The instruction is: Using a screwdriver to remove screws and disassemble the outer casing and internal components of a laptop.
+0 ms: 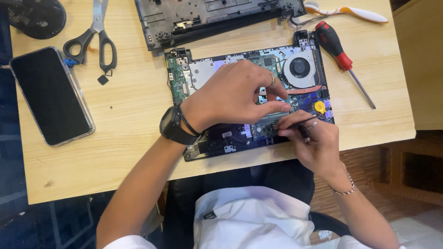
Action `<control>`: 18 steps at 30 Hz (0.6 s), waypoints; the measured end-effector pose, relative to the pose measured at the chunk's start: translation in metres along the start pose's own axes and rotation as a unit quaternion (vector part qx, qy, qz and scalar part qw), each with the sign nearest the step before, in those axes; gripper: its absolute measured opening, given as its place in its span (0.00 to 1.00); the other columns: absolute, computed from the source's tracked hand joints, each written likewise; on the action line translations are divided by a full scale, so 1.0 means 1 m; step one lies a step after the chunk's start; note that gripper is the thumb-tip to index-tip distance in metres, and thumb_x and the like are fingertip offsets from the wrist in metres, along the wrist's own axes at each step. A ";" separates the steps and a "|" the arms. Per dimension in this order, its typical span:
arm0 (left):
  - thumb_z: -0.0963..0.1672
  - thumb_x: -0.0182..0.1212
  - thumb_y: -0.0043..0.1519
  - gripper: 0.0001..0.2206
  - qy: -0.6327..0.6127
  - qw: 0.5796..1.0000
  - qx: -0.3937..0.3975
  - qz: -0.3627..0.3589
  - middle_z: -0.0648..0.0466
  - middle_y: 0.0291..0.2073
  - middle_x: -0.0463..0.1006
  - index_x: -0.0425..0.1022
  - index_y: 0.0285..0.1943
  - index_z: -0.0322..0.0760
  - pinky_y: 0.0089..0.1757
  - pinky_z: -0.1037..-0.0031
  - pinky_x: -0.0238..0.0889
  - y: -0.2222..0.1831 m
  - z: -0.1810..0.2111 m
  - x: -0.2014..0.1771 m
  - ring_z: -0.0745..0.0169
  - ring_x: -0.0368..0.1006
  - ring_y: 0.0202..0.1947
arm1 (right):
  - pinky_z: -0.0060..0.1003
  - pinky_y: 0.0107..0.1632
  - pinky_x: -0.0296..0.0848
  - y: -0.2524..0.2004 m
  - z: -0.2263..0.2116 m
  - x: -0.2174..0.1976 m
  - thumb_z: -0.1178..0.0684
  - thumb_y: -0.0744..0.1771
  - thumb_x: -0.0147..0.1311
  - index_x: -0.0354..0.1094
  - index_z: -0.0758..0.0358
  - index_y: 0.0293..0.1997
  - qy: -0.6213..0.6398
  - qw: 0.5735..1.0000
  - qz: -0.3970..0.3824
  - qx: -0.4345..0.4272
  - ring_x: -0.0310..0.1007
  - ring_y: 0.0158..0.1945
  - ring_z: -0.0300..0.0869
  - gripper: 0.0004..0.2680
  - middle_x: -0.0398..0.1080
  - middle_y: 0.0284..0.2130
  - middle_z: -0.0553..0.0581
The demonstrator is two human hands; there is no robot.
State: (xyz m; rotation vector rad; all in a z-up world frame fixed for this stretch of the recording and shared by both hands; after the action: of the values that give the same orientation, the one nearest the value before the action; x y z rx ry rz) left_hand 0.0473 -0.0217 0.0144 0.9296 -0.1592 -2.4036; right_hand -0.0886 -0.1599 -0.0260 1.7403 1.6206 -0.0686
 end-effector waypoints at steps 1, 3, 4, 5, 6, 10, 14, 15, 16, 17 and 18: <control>0.51 0.65 0.59 0.12 -0.003 1.000 -0.002 0.000 0.60 0.26 0.84 0.85 0.42 0.45 0.27 0.68 0.69 -0.001 -0.001 0.000 0.65 0.74 0.19 | 0.45 0.40 0.79 -0.002 0.007 0.001 0.68 0.65 0.58 0.74 0.69 0.37 0.006 1.000 0.006 0.022 0.79 0.37 0.66 0.03 0.79 0.31 0.64; 0.51 0.65 0.59 0.11 -0.004 1.000 -0.001 0.004 0.60 0.26 0.83 0.85 0.42 0.46 0.27 0.68 0.69 0.000 -0.003 0.000 0.65 0.74 0.19 | 0.44 0.42 0.79 -0.005 0.018 0.001 0.67 0.66 0.58 0.73 0.69 0.37 0.037 0.999 0.003 0.040 0.81 0.39 0.63 0.02 0.78 0.32 0.63; 0.50 0.65 0.59 0.10 -0.004 1.000 0.001 0.007 0.61 0.25 0.83 0.85 0.42 0.47 0.27 0.68 0.69 0.000 -0.004 -0.001 0.65 0.74 0.18 | 0.44 0.44 0.78 -0.007 0.024 0.001 0.66 0.67 0.57 0.72 0.70 0.38 0.068 0.996 0.002 0.058 0.82 0.42 0.60 0.01 0.78 0.33 0.63; 0.50 0.65 0.59 0.10 -0.005 1.000 0.000 0.007 0.61 0.25 0.83 0.85 0.42 0.47 0.27 0.68 0.69 -0.001 -0.004 -0.001 0.65 0.74 0.18 | 0.44 0.44 0.78 -0.007 0.024 0.000 0.66 0.67 0.57 0.72 0.70 0.38 0.069 0.996 0.001 0.059 0.82 0.42 0.60 0.01 0.78 0.33 0.63; 0.50 0.65 0.59 0.10 -0.003 1.000 0.000 0.009 0.61 0.25 0.83 0.85 0.42 0.47 0.27 0.68 0.69 -0.001 -0.003 -0.002 0.65 0.74 0.18 | 0.45 0.45 0.78 -0.007 0.025 0.000 0.66 0.67 0.57 0.71 0.69 0.38 0.065 0.996 -0.004 0.068 0.81 0.43 0.61 0.01 0.78 0.33 0.63; 0.51 0.65 0.58 0.10 -0.001 1.000 -0.001 0.003 0.61 0.25 0.83 0.85 0.41 0.48 0.27 0.67 0.68 0.000 -0.005 0.001 0.64 0.74 0.18 | 0.44 0.47 0.78 -0.010 0.030 0.000 0.64 0.67 0.58 0.71 0.68 0.38 0.070 0.993 -0.009 0.092 0.82 0.44 0.56 0.01 0.79 0.34 0.61; 0.51 0.65 0.58 0.09 0.004 1.000 -0.005 -0.001 0.62 0.25 0.83 0.85 0.41 0.49 0.28 0.67 0.68 -0.001 -0.007 0.001 0.66 0.74 0.18 | 0.42 0.48 0.78 -0.013 0.032 -0.002 0.64 0.67 0.56 0.70 0.69 0.39 0.084 0.992 -0.008 0.097 0.83 0.45 0.53 0.01 0.79 0.35 0.62; 0.50 0.65 0.58 0.09 0.003 1.000 -0.006 -0.004 0.61 0.25 0.83 0.85 0.41 0.49 0.28 0.67 0.68 0.000 -0.007 0.001 0.65 0.74 0.18 | 0.41 0.48 0.78 -0.013 0.033 -0.002 0.64 0.67 0.57 0.71 0.68 0.39 0.079 0.991 -0.011 0.104 0.83 0.45 0.52 0.00 0.79 0.35 0.61; 0.50 0.65 0.58 0.09 0.002 1.000 -0.007 -0.006 0.61 0.25 0.83 0.85 0.41 0.49 0.28 0.67 0.68 0.000 -0.007 0.001 0.64 0.74 0.18 | 0.41 0.47 0.78 -0.013 0.033 -0.003 0.64 0.67 0.57 0.71 0.68 0.39 0.075 0.991 -0.015 0.110 0.83 0.44 0.51 0.00 0.79 0.35 0.61; 0.50 0.65 0.58 0.09 0.001 1.000 -0.007 -0.007 0.61 0.25 0.83 0.85 0.41 0.49 0.28 0.67 0.68 0.000 -0.007 0.002 0.64 0.74 0.18 | 0.41 0.47 0.78 -0.014 0.034 -0.003 0.64 0.67 0.57 0.71 0.68 0.39 0.075 0.991 -0.014 0.110 0.83 0.44 0.51 0.00 0.79 0.35 0.61; 0.50 0.65 0.58 0.09 0.000 1.000 -0.010 -0.009 0.61 0.25 0.83 0.85 0.42 0.49 0.27 0.67 0.68 0.000 -0.008 0.002 0.64 0.74 0.18 | 0.40 0.47 0.78 -0.015 0.035 -0.003 0.64 0.67 0.57 0.71 0.68 0.38 0.081 0.990 -0.014 0.110 0.83 0.44 0.50 0.01 0.80 0.35 0.61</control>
State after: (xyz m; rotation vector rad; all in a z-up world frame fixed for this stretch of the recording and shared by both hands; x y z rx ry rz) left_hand 0.0509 -0.0221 0.0071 0.9247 -0.1280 -2.4179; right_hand -0.0871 -0.1826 -0.0572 1.9325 1.8133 -0.1260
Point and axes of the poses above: each hand's wrist, its own y-axis towards the middle knuckle, its own x-axis out of the palm, z = x × y, the point moved 5 cm from there along y, towards the middle knuckle
